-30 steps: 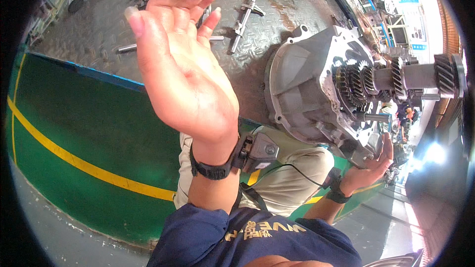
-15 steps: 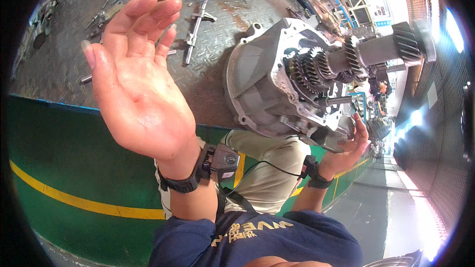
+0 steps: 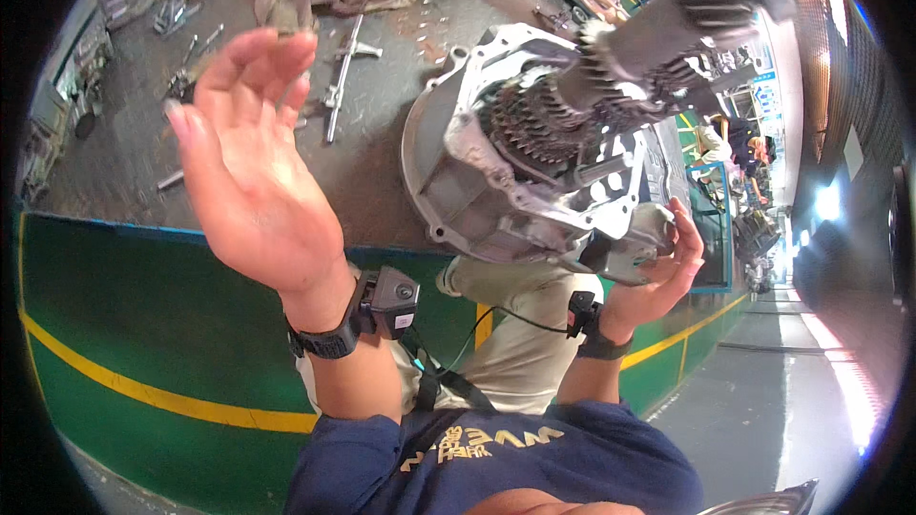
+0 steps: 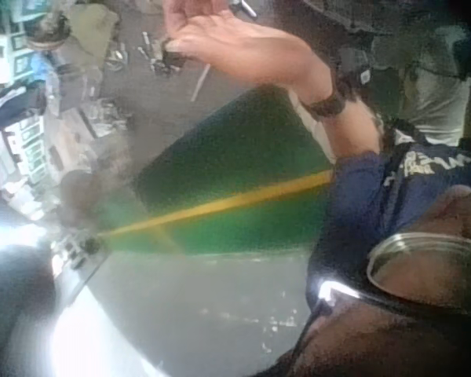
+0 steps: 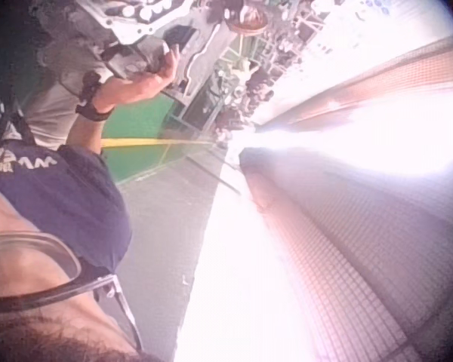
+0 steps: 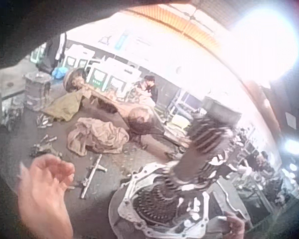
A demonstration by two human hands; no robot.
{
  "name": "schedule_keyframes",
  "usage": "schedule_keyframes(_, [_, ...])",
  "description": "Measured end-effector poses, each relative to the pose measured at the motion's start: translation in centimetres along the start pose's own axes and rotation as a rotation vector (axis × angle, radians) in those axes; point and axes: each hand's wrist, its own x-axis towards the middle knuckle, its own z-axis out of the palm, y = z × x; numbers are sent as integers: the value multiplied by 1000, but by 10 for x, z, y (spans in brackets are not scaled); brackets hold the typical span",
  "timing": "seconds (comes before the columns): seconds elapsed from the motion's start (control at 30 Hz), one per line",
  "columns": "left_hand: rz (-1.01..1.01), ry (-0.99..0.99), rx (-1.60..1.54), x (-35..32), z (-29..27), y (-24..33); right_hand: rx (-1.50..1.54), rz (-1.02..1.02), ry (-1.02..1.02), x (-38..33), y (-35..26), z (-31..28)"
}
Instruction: The person disassembles components of a vehicle gearbox on a workbench, removing internal gear sets, shafts, and housing sections by hand.
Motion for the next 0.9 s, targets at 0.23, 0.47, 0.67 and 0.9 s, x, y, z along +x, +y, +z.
schedule_keyframes(0.23, [122, -106, 253, -33, 29, -46, -125, -49, -140, 4, -2, -12])
schedule_keyframes(0.47, [264, -151, 535, -43, 67, -99, 259, 377, -152, 5, -7, -21])
schedule_keyframes(0.67, [125, -85, 367, -11, 61, -117, 428, 284, -143, -5, 10, -16])
schedule_keyframes(0.9, [47, -473, 618, 104, 29, -142, 188, 44, -407, -50, -28, -5])
